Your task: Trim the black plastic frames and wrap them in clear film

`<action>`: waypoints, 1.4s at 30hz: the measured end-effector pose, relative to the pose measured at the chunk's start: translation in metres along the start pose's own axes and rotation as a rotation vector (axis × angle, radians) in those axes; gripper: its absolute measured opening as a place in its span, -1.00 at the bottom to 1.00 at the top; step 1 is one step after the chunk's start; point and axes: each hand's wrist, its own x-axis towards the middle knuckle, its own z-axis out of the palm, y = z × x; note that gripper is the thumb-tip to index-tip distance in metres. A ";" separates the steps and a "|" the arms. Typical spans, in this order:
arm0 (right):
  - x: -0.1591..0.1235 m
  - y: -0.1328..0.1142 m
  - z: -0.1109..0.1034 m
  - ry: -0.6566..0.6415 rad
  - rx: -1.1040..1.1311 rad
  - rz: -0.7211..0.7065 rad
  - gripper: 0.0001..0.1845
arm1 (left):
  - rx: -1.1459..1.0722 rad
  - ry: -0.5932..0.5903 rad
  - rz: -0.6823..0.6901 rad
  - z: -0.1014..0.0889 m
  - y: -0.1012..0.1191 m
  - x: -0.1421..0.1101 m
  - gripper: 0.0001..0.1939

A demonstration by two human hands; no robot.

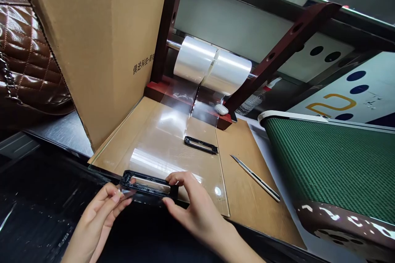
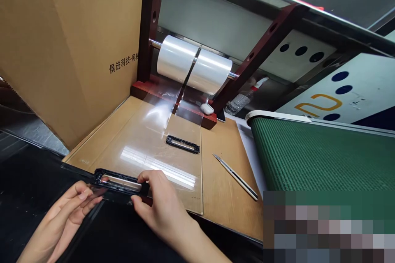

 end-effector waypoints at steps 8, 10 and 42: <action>0.001 0.005 0.004 -0.053 0.120 0.086 -0.70 | -0.043 0.031 -0.012 0.001 0.001 -0.002 -0.70; 0.001 0.009 0.005 -0.066 0.126 0.099 -0.71 | -0.082 0.071 -0.040 0.008 0.001 -0.005 -0.68; 0.007 0.011 0.004 -0.118 0.132 0.122 -0.70 | -0.333 0.324 -0.118 0.038 0.006 -0.022 -0.34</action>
